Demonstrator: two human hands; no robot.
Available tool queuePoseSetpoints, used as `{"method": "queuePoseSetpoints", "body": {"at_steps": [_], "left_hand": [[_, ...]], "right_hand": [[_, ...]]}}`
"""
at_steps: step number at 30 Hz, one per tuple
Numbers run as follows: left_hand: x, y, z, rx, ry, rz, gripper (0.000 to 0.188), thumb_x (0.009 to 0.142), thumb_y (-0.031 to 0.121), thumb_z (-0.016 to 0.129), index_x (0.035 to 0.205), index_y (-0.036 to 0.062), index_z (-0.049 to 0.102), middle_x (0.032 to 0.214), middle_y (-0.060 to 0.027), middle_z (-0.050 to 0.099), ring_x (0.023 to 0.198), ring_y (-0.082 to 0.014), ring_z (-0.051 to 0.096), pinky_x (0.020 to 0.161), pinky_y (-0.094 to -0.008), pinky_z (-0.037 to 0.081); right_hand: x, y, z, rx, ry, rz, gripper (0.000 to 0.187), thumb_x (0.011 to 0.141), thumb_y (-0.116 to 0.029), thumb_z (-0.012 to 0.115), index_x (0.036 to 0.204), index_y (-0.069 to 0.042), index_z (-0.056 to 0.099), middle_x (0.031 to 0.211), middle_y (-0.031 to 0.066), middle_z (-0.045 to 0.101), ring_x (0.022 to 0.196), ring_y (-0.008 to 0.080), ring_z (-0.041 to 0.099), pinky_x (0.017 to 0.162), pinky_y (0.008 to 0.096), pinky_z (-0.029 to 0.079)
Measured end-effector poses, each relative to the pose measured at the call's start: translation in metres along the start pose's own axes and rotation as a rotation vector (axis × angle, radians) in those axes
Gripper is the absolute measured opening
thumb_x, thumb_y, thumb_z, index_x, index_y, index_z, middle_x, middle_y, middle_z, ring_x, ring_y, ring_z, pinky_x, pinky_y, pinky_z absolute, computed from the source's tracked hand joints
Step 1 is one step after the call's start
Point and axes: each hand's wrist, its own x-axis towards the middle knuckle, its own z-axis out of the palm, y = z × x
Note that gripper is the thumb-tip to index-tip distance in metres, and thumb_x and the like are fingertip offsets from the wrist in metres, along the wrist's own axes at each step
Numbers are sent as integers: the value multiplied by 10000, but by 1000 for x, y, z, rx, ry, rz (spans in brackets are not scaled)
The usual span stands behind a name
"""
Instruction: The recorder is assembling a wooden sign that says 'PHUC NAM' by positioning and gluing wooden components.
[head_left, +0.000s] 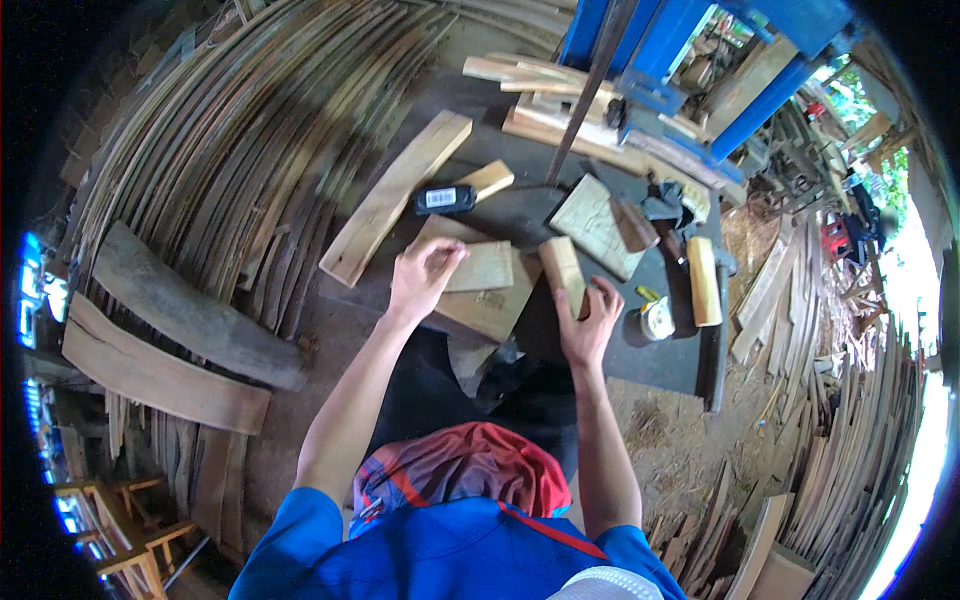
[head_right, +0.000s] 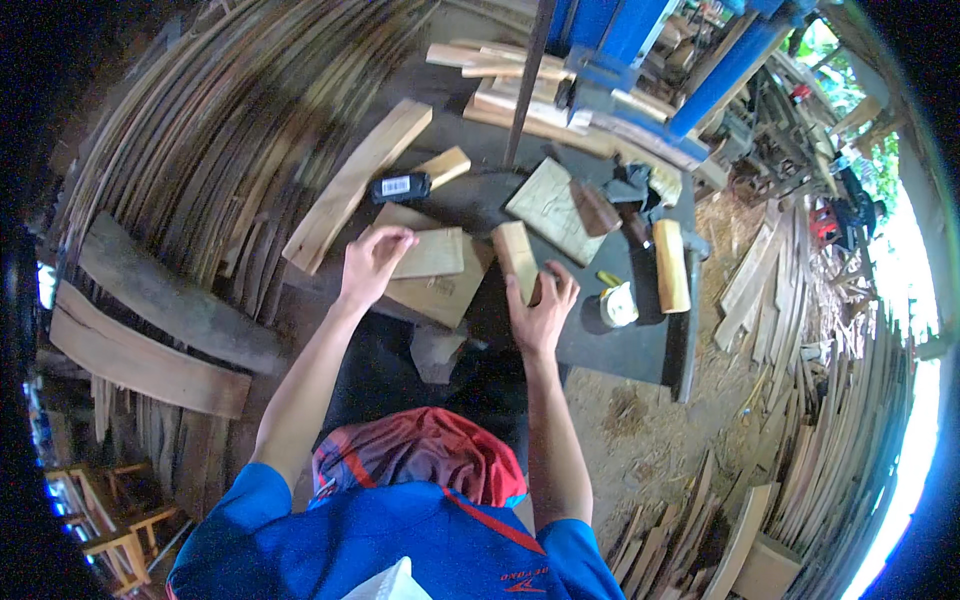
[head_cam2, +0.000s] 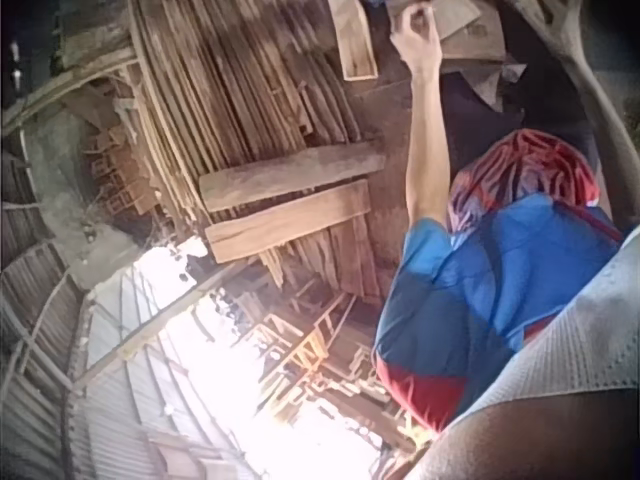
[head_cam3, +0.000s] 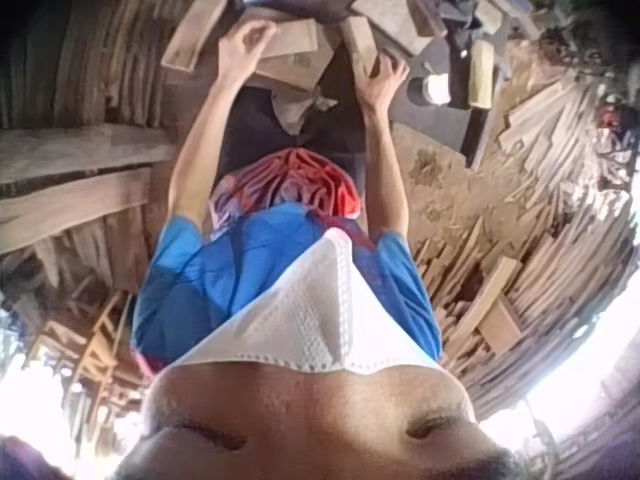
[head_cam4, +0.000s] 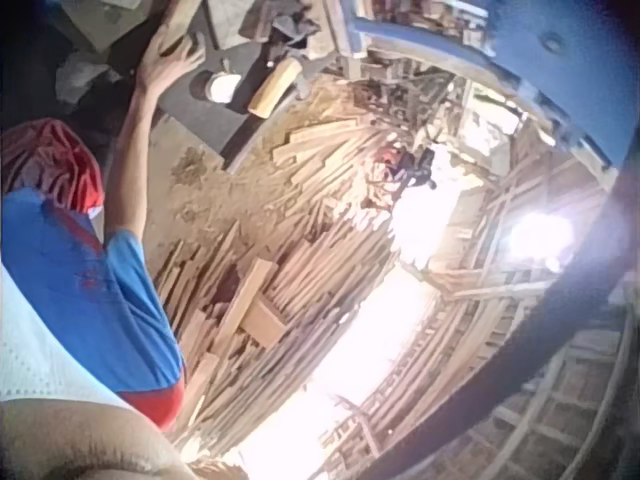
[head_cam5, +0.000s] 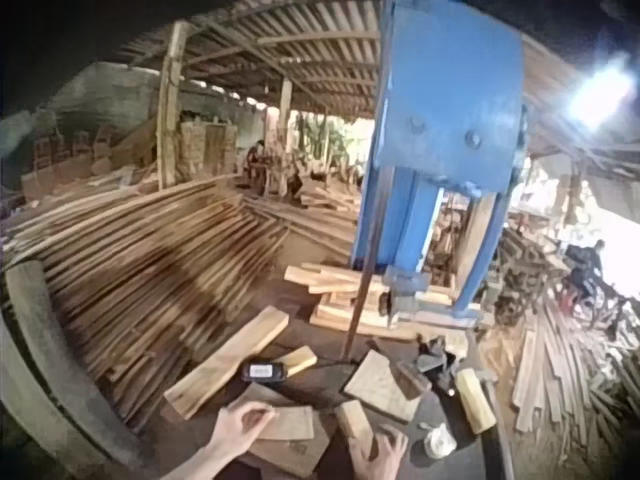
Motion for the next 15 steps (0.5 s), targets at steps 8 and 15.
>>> {"method": "queuePoseSetpoints", "body": {"at_steps": [8, 15], "left_hand": [[26, 2, -4, 245, -14, 83, 159, 933, 193, 736, 998, 49, 757, 973, -84, 748, 936, -216, 717, 864, -359, 551], [15, -11, -16, 258, -28, 169, 113, 903, 187, 745, 956, 94, 784, 995, -36, 771, 978, -219, 662, 903, -372, 506]], "right_hand": [[6, -2, 1, -4, -29, 62, 407, 855, -295, 801, 1039, 35, 649, 1271, 191, 575, 1204, 379, 480, 1041, 479, 405], [4, -3, 2, -69, -39, 15, 434, 813, -292, 831, 1074, -3, 640, 1256, 172, 596, 1207, 365, 494, 1054, 489, 391]]}}
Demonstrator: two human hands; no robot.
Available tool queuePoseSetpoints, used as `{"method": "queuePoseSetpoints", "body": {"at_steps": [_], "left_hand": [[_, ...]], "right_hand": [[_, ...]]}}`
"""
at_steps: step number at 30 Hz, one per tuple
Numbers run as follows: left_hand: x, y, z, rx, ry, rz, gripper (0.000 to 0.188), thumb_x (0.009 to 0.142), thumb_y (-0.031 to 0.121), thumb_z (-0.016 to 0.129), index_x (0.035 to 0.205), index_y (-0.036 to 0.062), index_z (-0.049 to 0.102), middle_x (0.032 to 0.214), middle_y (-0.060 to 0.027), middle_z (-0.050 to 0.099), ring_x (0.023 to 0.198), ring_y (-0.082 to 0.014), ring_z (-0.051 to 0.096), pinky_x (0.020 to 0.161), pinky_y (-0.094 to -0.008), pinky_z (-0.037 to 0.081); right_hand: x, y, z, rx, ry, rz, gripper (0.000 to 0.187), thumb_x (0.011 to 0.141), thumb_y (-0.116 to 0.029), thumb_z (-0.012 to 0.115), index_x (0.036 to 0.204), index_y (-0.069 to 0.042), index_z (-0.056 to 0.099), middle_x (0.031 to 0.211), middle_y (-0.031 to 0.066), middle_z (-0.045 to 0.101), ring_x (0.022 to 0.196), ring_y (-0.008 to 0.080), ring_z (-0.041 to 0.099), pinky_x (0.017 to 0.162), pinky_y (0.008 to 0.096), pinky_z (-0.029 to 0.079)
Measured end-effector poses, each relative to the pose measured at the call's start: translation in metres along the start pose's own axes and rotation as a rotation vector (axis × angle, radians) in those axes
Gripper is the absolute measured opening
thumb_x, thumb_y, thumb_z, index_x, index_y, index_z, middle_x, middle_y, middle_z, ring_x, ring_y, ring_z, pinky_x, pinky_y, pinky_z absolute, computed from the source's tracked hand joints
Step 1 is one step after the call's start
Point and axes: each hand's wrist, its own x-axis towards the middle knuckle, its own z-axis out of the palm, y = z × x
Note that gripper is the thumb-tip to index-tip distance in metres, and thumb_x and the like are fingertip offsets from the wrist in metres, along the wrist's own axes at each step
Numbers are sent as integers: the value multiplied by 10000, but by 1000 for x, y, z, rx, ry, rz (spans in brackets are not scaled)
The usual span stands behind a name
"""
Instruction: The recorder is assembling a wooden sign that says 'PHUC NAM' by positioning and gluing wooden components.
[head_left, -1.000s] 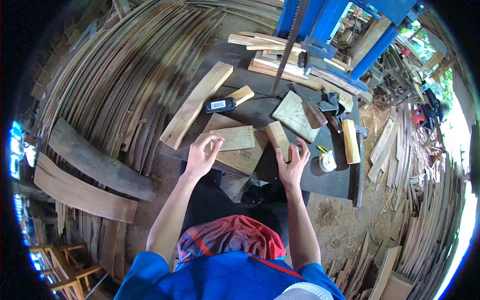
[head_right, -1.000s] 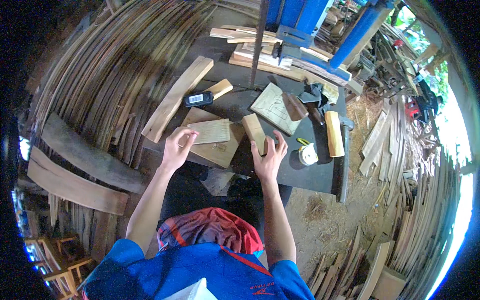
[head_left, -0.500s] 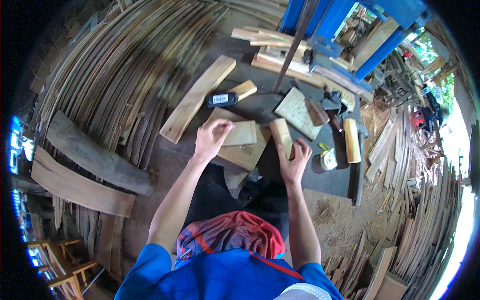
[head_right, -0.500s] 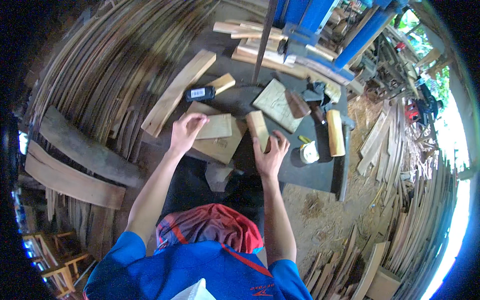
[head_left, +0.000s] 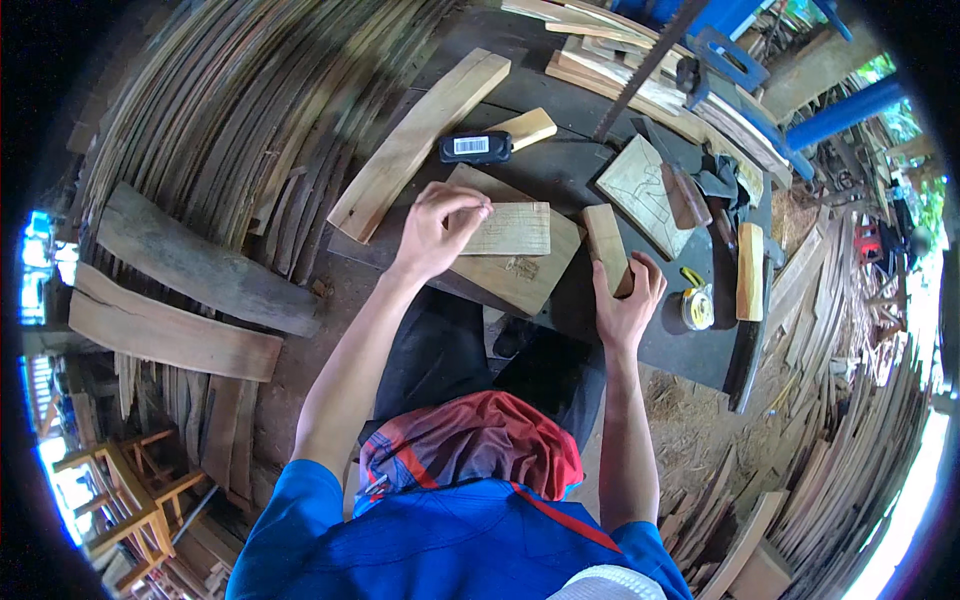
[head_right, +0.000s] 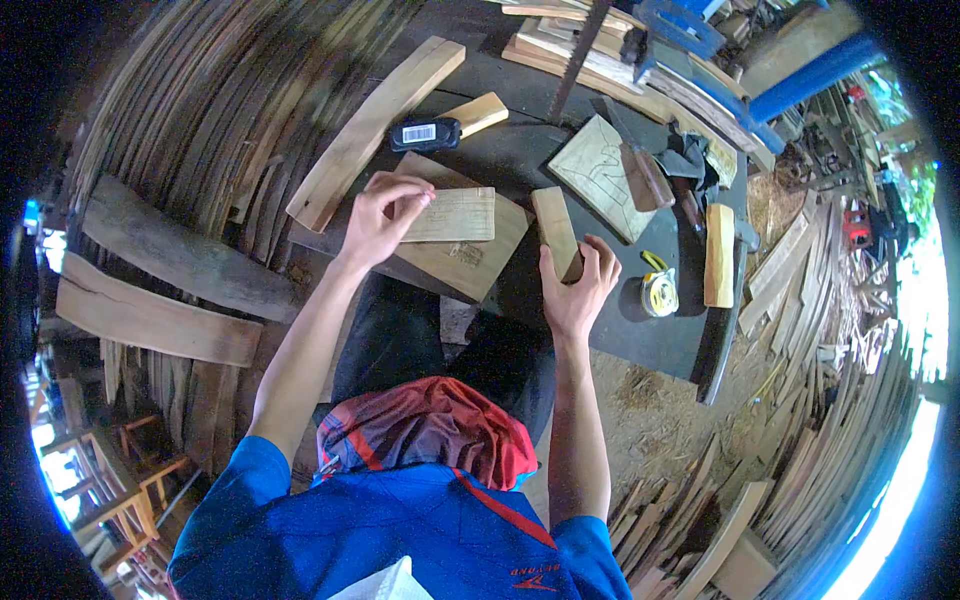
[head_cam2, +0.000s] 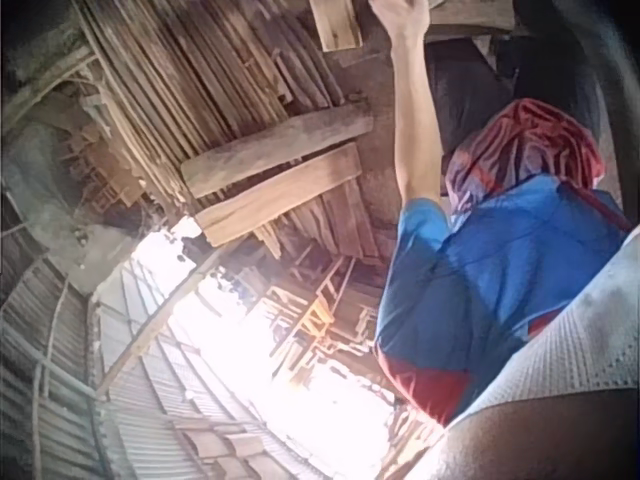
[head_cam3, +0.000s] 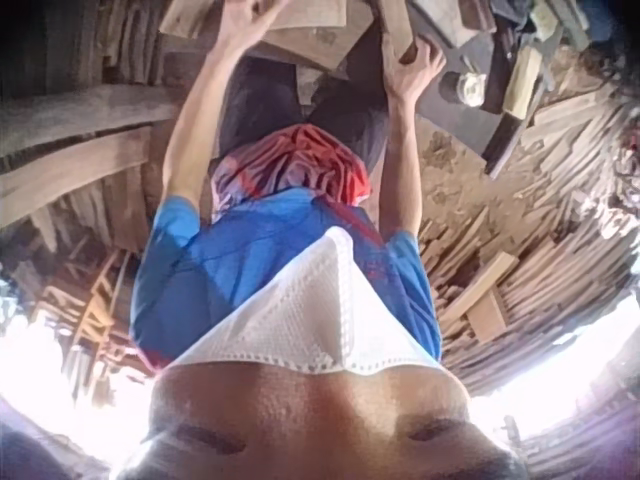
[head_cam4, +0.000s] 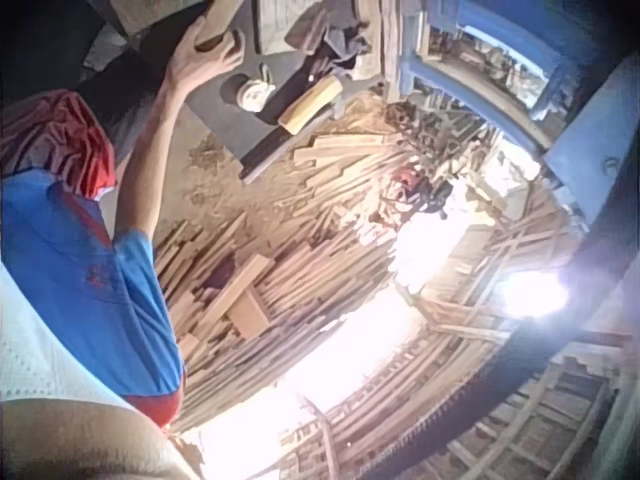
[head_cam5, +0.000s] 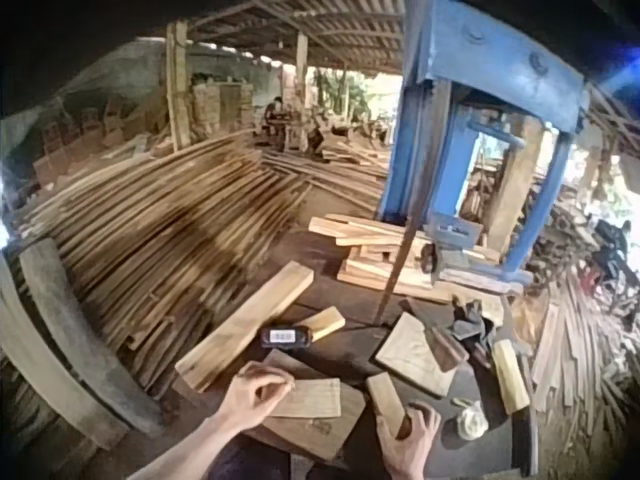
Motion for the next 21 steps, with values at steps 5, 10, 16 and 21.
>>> {"method": "queuePoseSetpoints", "body": {"at_steps": [5, 10, 16, 21], "left_hand": [[-1, -3, -3, 33, -4, 35, 97, 914, 183, 741, 966, 119, 794, 1002, -11, 771, 950, -206, 656, 897, -364, 483], [-4, -4, -1, 110, -31, 66, 131, 930, 182, 735, 1015, 109, 803, 1035, -34, 767, 961, -206, 652, 915, -361, 470], [-7, -4, 3, 181, -6, 90, 121, 911, 193, 749, 997, 126, 803, 1021, -5, 761, 951, -207, 644, 901, -364, 464], [-6, 4, 7, 272, 41, 182, 97, 881, 171, 769, 966, 136, 800, 1005, 5, 753, 929, -222, 646, 878, -366, 471]], "right_hand": [[-1, 2, 1, 3, -11, 1, 431, 804, -272, 839, 1085, -19, 630, 1248, 163, 603, 1198, 364, 503, 1048, 483, 397], [1, 1, 1, -28, 0, -37, 449, 805, -261, 840, 1105, -31, 597, 1227, 151, 611, 1176, 350, 516, 1030, 479, 404], [3, 1, 2, -61, -10, -41, 456, 798, -255, 850, 1111, -42, 595, 1222, 145, 613, 1163, 350, 521, 1022, 481, 407], [2, -1, -2, 23, 8, 19, 387, 837, -226, 826, 1093, 8, 653, 1229, 149, 634, 1169, 337, 536, 1001, 459, 434]]}}
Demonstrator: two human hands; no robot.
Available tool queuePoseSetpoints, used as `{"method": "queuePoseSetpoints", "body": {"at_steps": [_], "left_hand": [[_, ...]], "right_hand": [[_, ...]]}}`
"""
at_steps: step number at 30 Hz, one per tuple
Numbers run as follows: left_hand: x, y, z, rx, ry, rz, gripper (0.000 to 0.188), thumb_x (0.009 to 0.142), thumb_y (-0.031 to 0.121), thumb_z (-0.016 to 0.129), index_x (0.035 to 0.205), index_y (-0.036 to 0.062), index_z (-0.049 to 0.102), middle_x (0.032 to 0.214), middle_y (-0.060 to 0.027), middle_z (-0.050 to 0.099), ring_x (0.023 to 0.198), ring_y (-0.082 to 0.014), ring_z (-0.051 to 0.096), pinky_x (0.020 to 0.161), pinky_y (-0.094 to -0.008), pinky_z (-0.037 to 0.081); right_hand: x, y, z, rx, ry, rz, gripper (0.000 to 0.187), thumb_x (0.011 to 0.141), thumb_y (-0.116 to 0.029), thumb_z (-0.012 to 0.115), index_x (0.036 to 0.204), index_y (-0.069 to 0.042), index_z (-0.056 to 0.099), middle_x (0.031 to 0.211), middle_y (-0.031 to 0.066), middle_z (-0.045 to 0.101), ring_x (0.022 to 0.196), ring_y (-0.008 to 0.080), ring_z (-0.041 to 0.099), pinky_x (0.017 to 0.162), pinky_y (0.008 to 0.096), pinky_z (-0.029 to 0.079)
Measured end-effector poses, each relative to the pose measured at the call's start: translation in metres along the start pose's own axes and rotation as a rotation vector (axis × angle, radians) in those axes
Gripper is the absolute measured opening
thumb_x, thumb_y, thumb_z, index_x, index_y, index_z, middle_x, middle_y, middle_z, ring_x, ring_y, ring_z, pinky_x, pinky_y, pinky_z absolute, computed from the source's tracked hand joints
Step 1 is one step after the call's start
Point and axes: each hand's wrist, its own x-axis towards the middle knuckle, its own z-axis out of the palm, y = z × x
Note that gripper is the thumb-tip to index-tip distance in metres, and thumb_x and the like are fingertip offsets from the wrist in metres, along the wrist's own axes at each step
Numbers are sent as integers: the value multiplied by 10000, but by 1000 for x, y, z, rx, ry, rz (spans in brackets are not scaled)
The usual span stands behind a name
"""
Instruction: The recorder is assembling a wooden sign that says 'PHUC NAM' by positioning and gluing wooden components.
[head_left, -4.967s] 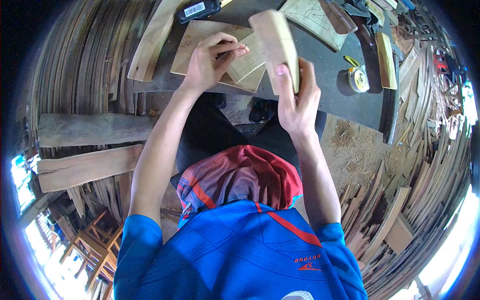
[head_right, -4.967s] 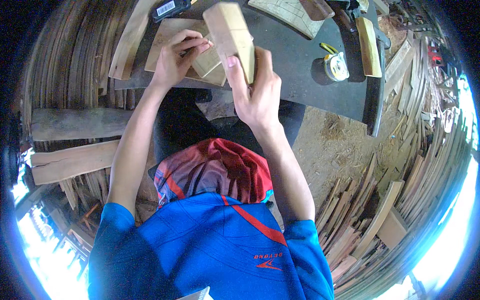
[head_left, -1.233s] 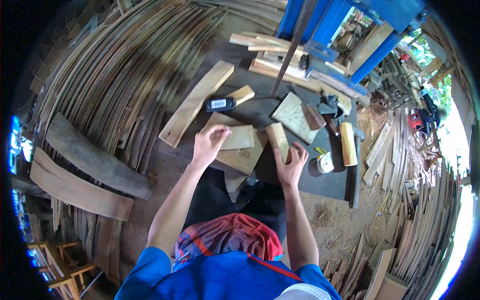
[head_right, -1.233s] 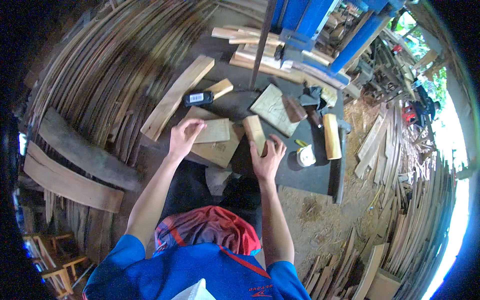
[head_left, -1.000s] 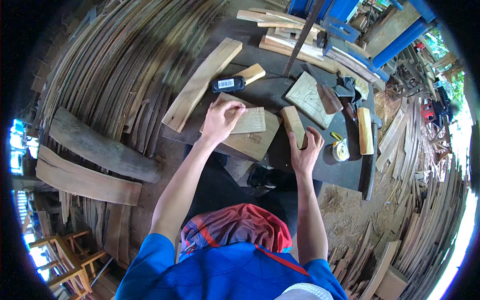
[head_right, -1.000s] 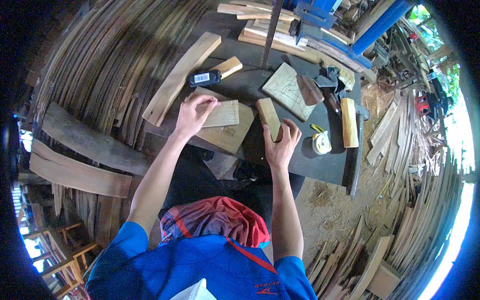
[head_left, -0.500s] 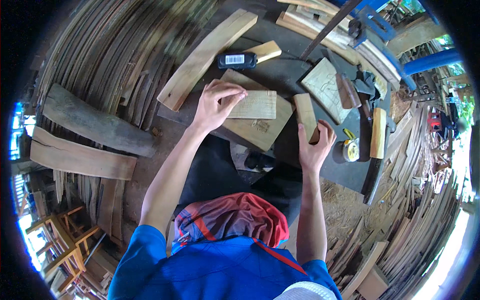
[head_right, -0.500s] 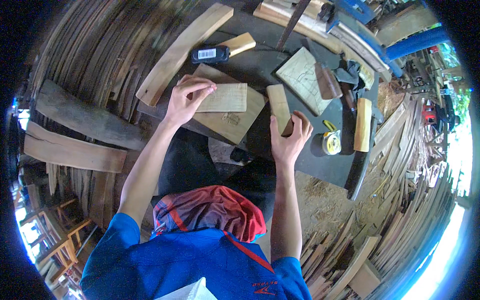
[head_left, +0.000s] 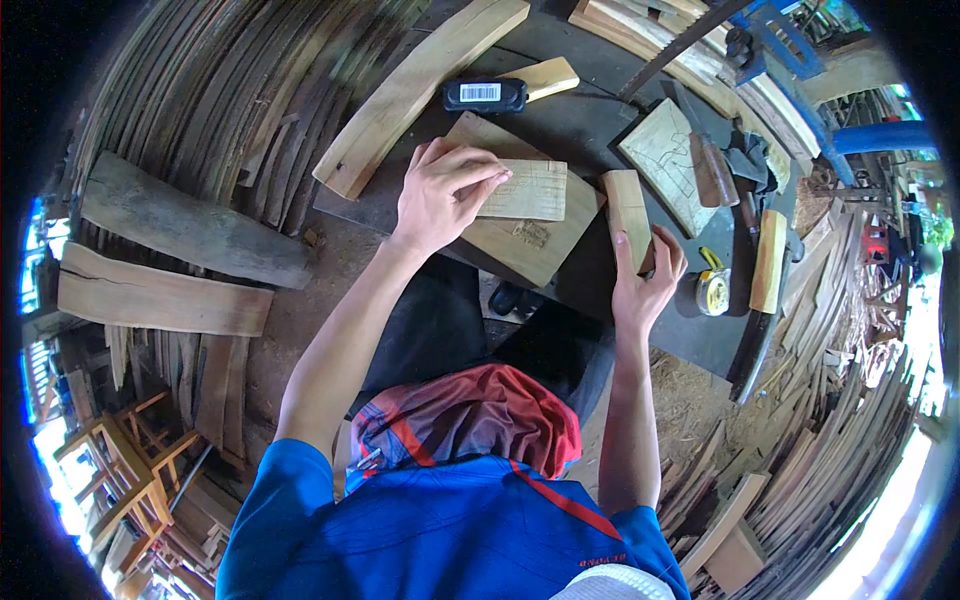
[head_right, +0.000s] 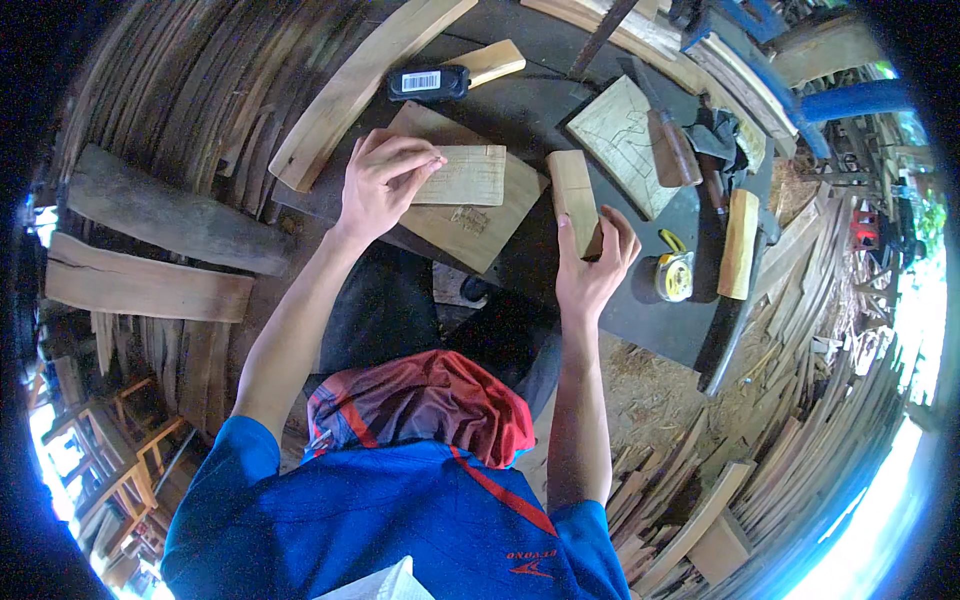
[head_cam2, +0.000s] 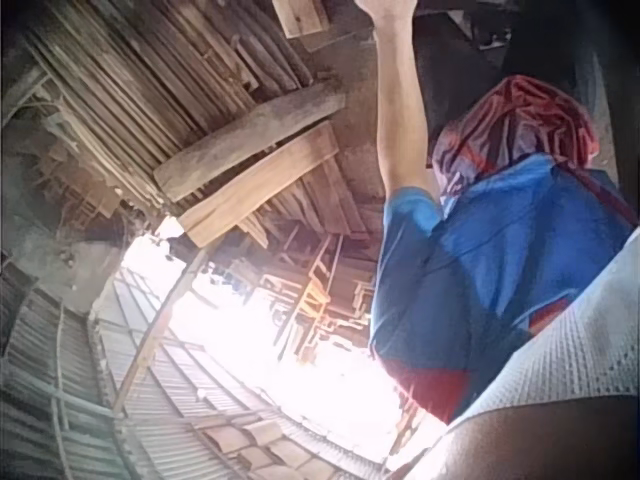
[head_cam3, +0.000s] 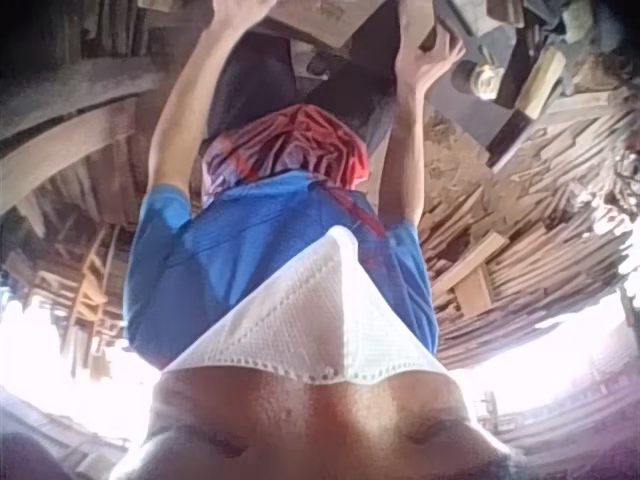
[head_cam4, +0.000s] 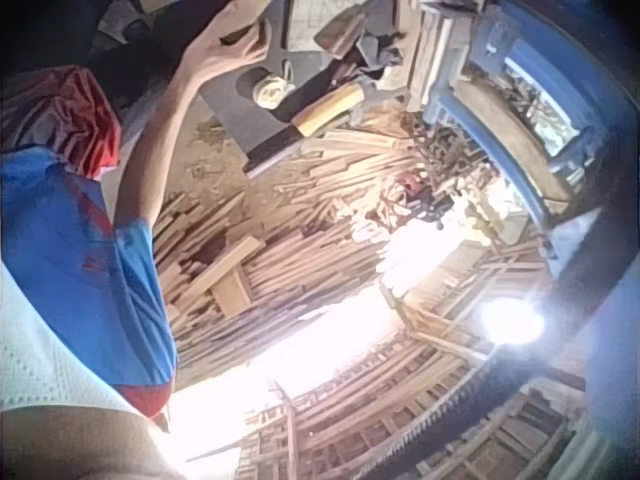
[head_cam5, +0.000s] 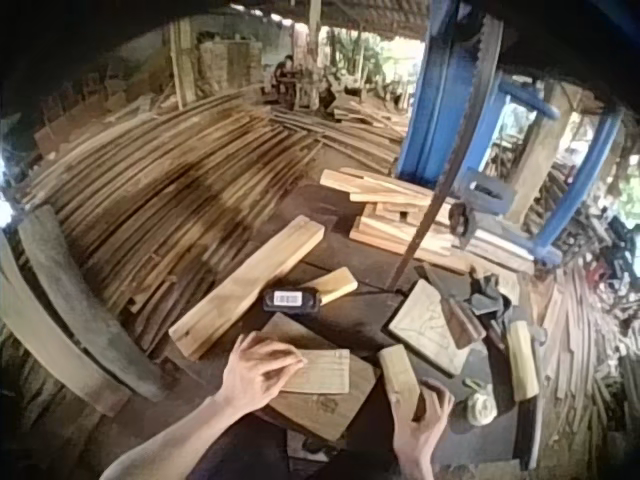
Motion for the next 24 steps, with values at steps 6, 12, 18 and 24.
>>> {"method": "queuePoseSetpoints", "body": {"at_steps": [6, 12, 18, 24], "left_hand": [[2, 1, -3, -34, 24, 5, 113, 823, 121, 782, 935, 110, 794, 1035, -27, 731, 936, -267, 655, 845, -398, 521], [-10, -10, 2, 5, 71, 35, 113, 849, 213, 768, 946, 165, 803, 1001, 32, 730, 976, -217, 638, 863, -367, 513], [-10, -11, 2, -12, 58, 9, 128, 871, 235, 748, 975, 182, 800, 1035, 40, 720, 975, -220, 629, 900, -367, 511], [-9, -6, 2, -67, 30, 3, 114, 857, 231, 751, 955, 191, 793, 1034, 48, 709, 986, -217, 624, 898, -362, 514]], "right_hand": [[2, -70, -26, 388, -86, 28, 426, 894, -228, 775, 1164, 37, 580, 1297, 181, 610, 1236, 365, 540, 1043, 477, 427], [22, -91, -9, -105, -211, -588, 503, 933, -385, 718, 1137, 2, 470, 1466, 279, 485, 1312, 429, 449, 1095, 573, 353], [21, -93, 2, -279, -293, -661, 471, 950, -402, 697, 1104, -3, 501, 1483, 250, 481, 1357, 444, 407, 1122, 585, 317], [20, -91, -7, -100, -95, -577, 444, 950, -388, 694, 1088, -13, 500, 1456, 233, 499, 1325, 429, 421, 1126, 594, 297]]}}
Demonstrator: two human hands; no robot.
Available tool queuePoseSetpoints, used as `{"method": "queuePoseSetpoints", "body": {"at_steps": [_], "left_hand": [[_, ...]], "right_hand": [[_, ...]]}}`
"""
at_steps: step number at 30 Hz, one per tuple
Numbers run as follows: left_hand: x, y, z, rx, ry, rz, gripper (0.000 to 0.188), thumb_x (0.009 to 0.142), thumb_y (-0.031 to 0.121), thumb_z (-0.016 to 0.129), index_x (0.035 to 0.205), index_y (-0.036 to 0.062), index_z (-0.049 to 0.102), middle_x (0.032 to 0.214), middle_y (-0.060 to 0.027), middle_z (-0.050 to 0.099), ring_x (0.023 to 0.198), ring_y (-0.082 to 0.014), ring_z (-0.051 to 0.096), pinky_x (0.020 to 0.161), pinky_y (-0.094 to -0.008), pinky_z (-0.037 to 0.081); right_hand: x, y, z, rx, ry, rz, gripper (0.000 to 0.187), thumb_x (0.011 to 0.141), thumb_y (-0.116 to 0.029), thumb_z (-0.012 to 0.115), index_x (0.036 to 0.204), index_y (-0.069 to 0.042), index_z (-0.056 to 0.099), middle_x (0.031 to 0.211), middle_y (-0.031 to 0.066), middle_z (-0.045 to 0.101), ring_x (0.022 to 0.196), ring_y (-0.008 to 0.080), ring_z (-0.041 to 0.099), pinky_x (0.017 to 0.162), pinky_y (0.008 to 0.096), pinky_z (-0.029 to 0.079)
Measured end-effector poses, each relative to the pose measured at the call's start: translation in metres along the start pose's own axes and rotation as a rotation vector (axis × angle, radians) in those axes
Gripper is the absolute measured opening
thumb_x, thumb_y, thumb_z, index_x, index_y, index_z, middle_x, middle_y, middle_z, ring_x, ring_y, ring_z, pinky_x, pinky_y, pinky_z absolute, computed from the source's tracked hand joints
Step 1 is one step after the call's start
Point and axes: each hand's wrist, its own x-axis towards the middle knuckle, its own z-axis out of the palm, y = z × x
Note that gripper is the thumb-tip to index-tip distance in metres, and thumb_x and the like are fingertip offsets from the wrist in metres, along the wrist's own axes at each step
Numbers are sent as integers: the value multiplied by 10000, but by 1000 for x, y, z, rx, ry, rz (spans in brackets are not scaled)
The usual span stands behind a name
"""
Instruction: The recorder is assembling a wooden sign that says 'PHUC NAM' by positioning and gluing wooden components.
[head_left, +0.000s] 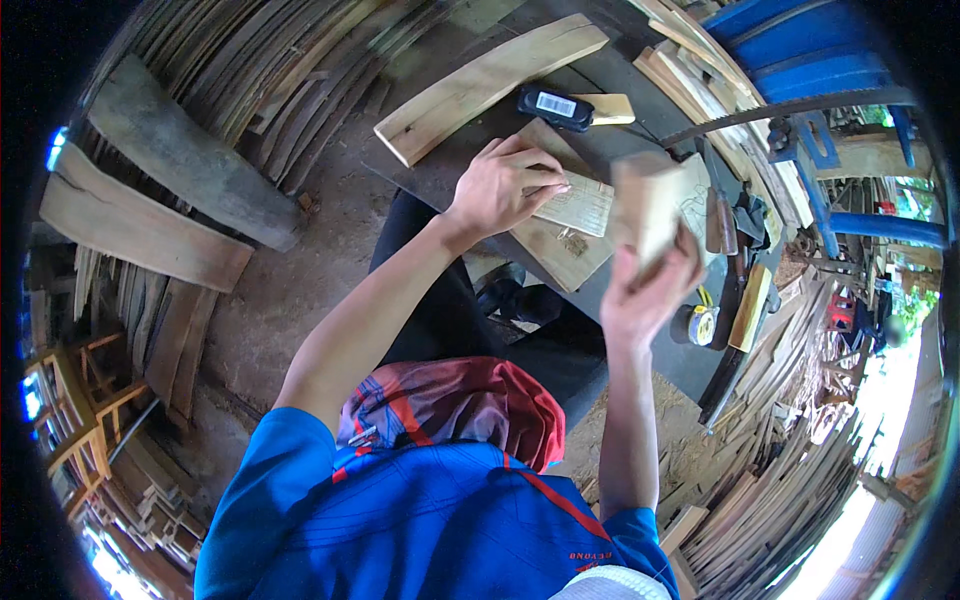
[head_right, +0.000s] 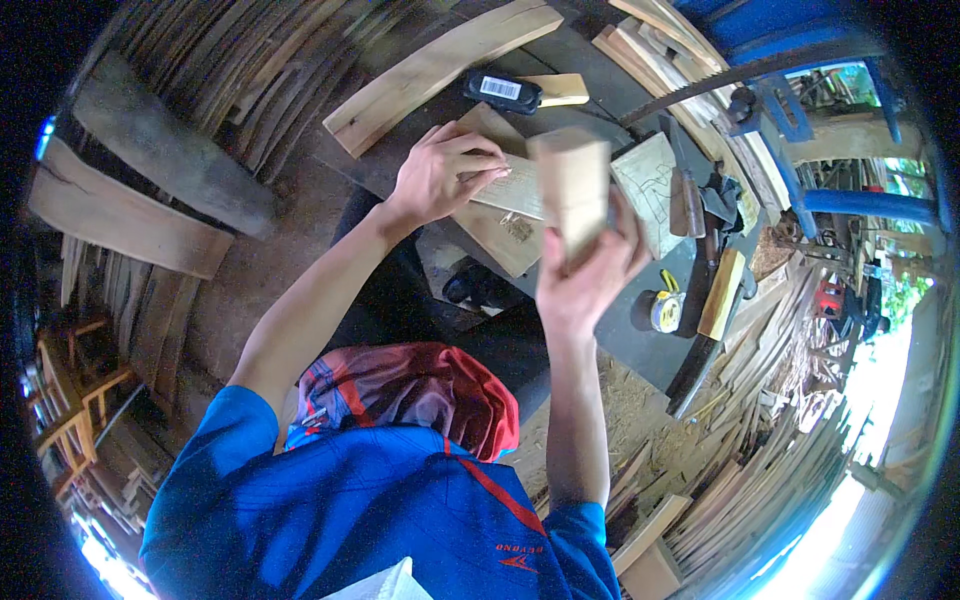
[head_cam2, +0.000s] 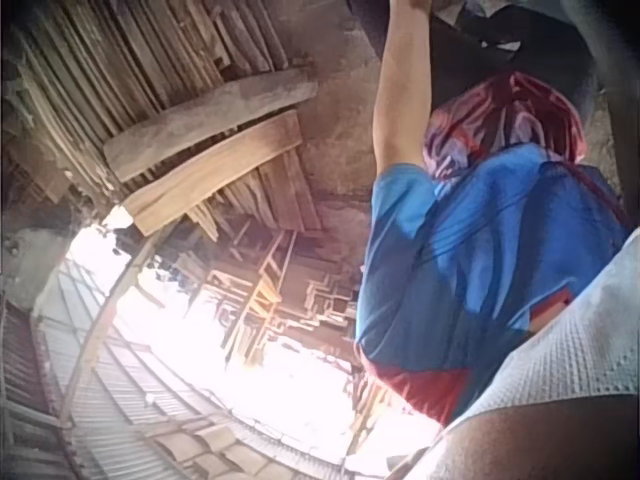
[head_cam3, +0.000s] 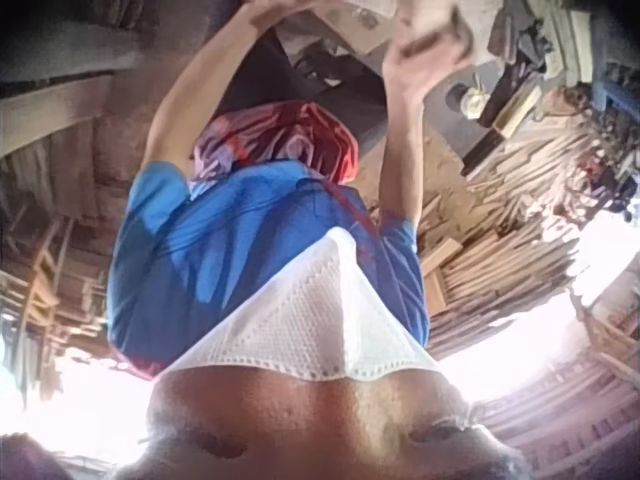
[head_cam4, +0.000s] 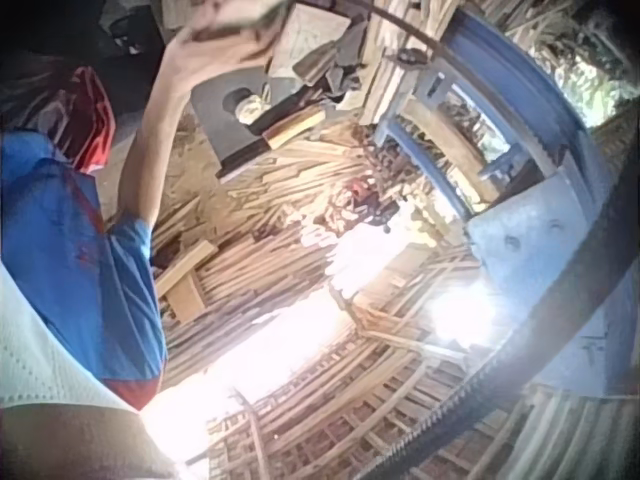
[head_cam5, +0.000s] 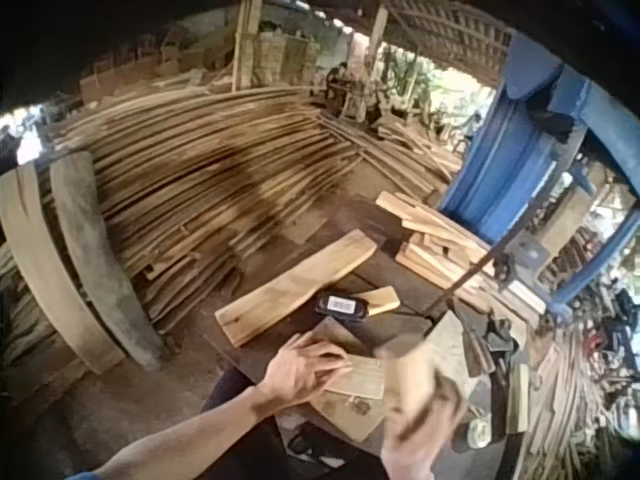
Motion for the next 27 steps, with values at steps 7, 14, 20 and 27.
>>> {"method": "queuePoseSetpoints", "body": {"at_steps": [7, 14, 20, 27], "left_hand": [[0, 2, -3, -33, -6, -6, 113, 852, 227, 754, 934, 161, 792, 1028, 51, 707, 1007, -218, 629, 902, -365, 520], [2, -1, 2, -3, -15, -30, 105, 886, 252, 727, 945, 200, 796, 1039, 55, 706, 1013, -208, 622, 922, -363, 504], [-11, -9, -5, 217, 21, -69, 169, 802, 265, 742, 960, 221, 779, 1132, 45, 700, 1073, -249, 614, 960, -432, 490], [-4, 12, 8, -26, 32, -47, 178, 844, 343, 788, 915, 185, 747, 1025, 46, 706, 997, -234, 624, 902, -388, 506]], "right_hand": [[-11, -7, -3, 41, 94, 92, 407, 950, -348, 705, 1071, -7, 519, 1380, 215, 556, 1290, 418, 448, 1091, 566, 325], [5, -15, -13, 23, 121, 126, 474, 923, -417, 729, 1032, 14, 561, 1404, 196, 489, 1315, 427, 423, 1114, 606, 316], [-14, -3, 3, -117, -71, 93, 413, 961, -368, 686, 1057, -5, 513, 1401, 214, 506, 1302, 424, 451, 1076, 588, 354], [-70, 66, 12, -3, 112, 293, 495, 1063, -384, 512, 1207, 89, 541, 1322, 289, 515, 1220, 440, 490, 1027, 571, 407]]}}
